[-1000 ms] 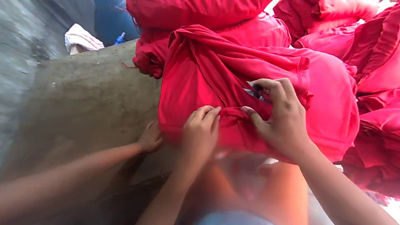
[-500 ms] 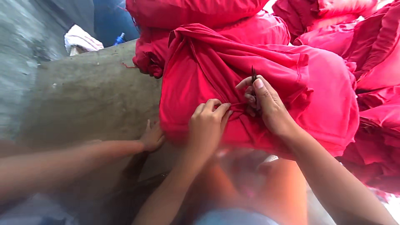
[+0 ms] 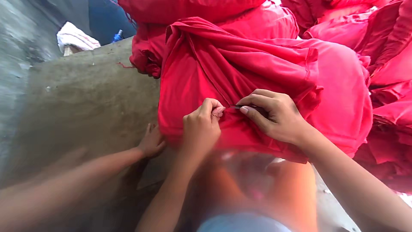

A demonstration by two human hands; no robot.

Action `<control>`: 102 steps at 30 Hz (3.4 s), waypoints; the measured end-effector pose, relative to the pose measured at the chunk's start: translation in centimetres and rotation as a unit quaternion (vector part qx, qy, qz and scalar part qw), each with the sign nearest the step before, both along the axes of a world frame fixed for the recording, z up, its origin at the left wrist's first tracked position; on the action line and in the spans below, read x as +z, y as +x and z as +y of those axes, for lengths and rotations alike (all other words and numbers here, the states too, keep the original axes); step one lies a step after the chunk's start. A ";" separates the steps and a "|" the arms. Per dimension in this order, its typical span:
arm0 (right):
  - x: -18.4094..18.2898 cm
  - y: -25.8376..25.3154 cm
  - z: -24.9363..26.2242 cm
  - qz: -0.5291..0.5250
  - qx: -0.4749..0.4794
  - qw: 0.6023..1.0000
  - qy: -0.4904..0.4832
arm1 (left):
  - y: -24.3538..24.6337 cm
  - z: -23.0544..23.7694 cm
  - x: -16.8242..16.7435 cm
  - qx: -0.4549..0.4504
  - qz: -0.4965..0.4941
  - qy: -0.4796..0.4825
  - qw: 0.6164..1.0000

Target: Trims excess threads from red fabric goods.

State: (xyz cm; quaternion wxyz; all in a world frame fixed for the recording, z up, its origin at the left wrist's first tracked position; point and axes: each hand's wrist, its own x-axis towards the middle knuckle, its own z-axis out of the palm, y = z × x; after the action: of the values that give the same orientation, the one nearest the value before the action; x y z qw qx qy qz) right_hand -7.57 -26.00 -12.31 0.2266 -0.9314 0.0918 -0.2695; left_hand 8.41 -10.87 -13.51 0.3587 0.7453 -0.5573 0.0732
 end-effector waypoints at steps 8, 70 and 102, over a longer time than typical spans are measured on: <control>-0.3 0.4 0.3 0.006 -0.010 1.000 -0.005 | 0.0 -0.2 -0.2 0.001 0.000 -0.018 1.000; 2.1 0.3 4.3 -0.240 0.017 0.960 0.144 | 4.8 2.4 2.9 0.051 -0.095 -0.212 0.971; 4.9 1.2 2.9 0.008 0.067 0.996 0.055 | -0.6 2.5 -1.7 -0.120 -0.029 -0.085 0.989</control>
State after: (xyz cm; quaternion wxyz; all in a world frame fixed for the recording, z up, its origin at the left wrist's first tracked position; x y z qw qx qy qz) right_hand -6.34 -23.06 -7.38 0.2947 -0.9235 0.0455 -0.2412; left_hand 7.85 -8.40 -15.23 0.4103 0.6377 -0.6444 0.0987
